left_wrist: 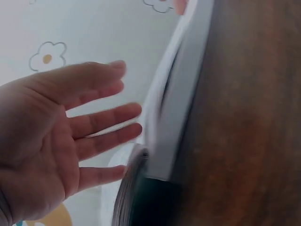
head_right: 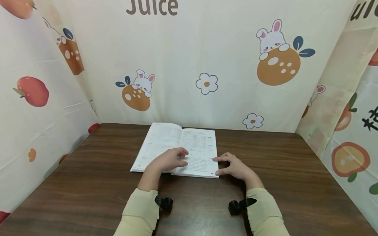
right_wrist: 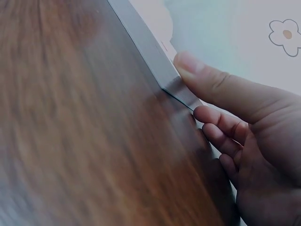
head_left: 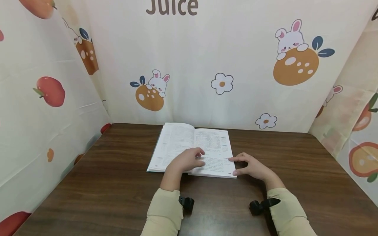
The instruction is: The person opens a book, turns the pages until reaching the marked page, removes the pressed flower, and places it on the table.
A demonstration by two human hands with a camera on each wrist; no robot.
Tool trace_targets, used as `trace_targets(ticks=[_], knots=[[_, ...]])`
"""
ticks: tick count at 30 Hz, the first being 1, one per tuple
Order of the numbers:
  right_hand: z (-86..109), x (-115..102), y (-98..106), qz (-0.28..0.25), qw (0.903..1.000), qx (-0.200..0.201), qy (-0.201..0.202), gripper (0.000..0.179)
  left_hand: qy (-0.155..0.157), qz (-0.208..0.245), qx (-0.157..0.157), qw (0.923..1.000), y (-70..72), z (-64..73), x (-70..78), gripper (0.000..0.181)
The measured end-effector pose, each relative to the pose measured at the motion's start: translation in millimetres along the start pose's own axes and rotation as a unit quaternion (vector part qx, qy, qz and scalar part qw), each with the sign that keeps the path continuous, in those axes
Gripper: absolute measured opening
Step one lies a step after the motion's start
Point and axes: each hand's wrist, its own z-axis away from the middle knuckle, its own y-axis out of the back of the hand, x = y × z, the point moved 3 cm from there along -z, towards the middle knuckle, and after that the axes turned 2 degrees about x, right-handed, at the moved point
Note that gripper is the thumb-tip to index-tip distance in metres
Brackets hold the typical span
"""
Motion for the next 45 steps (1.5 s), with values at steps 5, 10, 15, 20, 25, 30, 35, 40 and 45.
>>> trace_targets(ticks=[5,10,15,20,25,30,35,40,45], knots=[[-1.2,-1.3,-0.3,0.005,1.0000,0.005,0.002,0.056,-0.005,-0.020,-0.009,0.9998,-5.9,-0.3,-1.3,0.036],[-2.8,-1.4,-2.8,-0.010,0.9996,0.026,0.000,0.051,-0.007,-0.053,-0.011,0.9985,-9.3,0.1,1.8,0.034],[-5.5,-2.4,-7.8,0.008,0.9973,0.073,-0.009,0.038,0.001,-0.083,-0.011,0.9965,-11.7,1.1,7.0,0.042],[-6.9,-5.2,-10.8,0.020,0.9931,0.107,-0.043,0.041,-0.009,-0.150,0.022,0.9884,-18.8,-1.6,18.6,0.045],[-8.0,-7.4,-10.4,0.010,0.9914,0.117,-0.058,0.046,-0.033,-0.211,0.061,0.9750,-30.6,-5.6,33.0,0.037],[-9.3,-6.4,-10.1,0.000,0.9903,0.123,-0.065,0.047,-0.054,-0.243,0.068,0.9663,-45.0,-9.9,44.0,0.034],[-9.8,-6.2,-10.7,-0.068,0.9856,0.134,-0.077,0.048,-0.037,-0.202,0.120,0.9713,-48.3,-14.1,43.4,0.015],[-9.8,-7.8,-7.7,-0.115,0.9772,0.172,-0.051,0.048,-0.021,-0.123,0.208,0.9701,-30.7,-11.6,39.2,0.016],[-10.2,-7.6,-6.2,-0.122,0.9749,0.182,-0.039,0.047,-0.001,-0.033,0.295,0.9549,3.9,-0.3,31.5,0.028]])
